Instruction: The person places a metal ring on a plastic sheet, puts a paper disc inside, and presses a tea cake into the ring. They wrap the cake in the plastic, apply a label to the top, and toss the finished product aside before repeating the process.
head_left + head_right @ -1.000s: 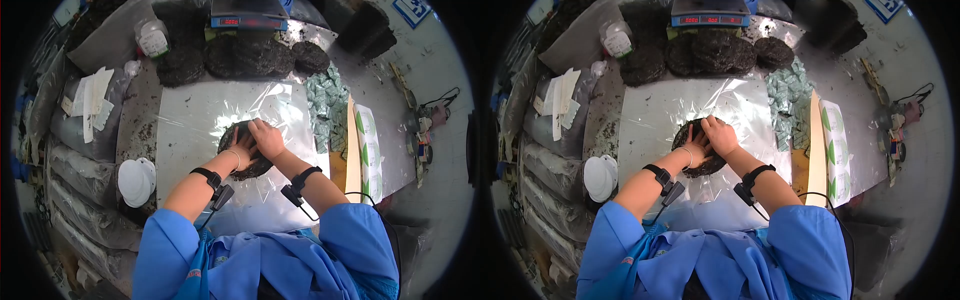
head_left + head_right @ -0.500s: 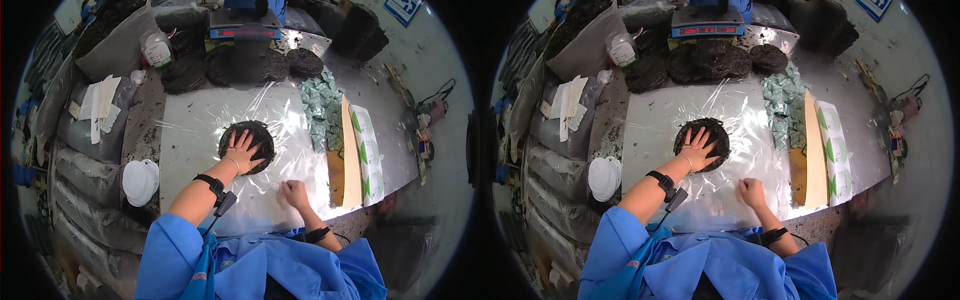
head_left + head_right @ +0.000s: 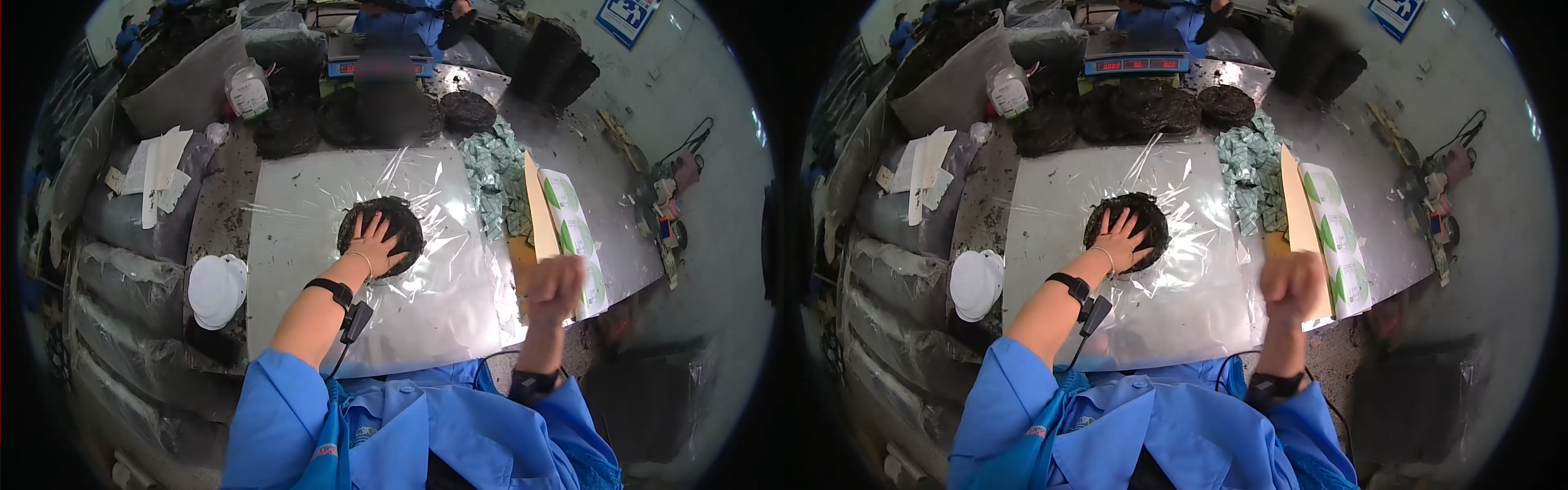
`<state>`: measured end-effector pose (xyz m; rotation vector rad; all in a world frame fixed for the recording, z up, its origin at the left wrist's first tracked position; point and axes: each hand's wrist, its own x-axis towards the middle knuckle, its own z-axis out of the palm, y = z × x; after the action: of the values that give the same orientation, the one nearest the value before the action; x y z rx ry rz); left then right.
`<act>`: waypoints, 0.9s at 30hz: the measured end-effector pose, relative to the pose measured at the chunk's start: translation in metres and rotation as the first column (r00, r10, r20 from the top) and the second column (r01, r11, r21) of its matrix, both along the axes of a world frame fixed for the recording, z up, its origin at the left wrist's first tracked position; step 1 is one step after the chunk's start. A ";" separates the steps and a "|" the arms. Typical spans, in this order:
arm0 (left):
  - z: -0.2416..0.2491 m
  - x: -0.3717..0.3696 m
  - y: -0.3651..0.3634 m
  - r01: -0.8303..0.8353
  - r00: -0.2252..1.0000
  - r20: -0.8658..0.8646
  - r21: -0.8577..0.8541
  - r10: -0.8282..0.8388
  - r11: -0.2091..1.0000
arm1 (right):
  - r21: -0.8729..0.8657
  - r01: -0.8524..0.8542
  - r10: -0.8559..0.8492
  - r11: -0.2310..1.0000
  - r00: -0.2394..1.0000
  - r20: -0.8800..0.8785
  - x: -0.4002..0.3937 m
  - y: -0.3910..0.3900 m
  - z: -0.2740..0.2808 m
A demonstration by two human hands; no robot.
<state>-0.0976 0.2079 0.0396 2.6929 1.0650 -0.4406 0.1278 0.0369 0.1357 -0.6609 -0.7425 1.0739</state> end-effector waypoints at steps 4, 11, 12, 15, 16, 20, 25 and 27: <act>-0.001 0.001 -0.004 -0.009 1.000 0.026 0.001 0.009 1.000 | -0.245 0.623 -0.309 0.743 0.644 0.700 0.033 0.000 -0.064; -0.008 -0.004 -0.013 -0.061 0.996 0.062 -0.044 0.063 0.997 | -0.243 0.141 0.072 0.960 0.713 0.698 -0.028 0.003 -0.018; -0.003 -0.002 -0.017 0.019 0.998 0.058 -0.042 -0.016 0.999 | -0.255 0.023 0.096 0.967 0.892 0.443 -0.022 -0.007 -0.029; -0.001 -0.002 -0.026 0.096 0.993 0.068 -0.032 -0.094 0.995 | 0.138 -0.268 0.292 0.953 0.704 -0.647 -0.004 -0.023 -0.155; -0.004 -0.002 -0.026 0.091 0.993 0.078 -0.034 -0.088 0.995 | -0.094 -0.235 0.112 0.967 0.730 -0.674 -0.020 -0.007 -0.133; -0.003 -0.005 -0.023 0.113 0.992 0.057 -0.010 -0.112 0.994 | -0.388 -0.221 0.120 0.895 0.956 -0.267 -0.020 0.116 -0.160; 0.004 -0.006 -0.025 0.105 0.983 0.158 -0.081 -0.091 0.991 | 0.579 -0.290 0.458 0.762 0.873 -0.166 0.020 0.068 0.015; 0.024 -0.004 -0.023 0.091 0.982 0.174 -0.132 -0.067 0.987 | 0.223 -0.060 0.055 0.973 0.998 0.028 0.048 0.017 -0.021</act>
<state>-0.1015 0.1851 0.0641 2.6016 0.8503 -0.2812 0.1763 0.0535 0.1147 -0.4613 -0.8917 1.0182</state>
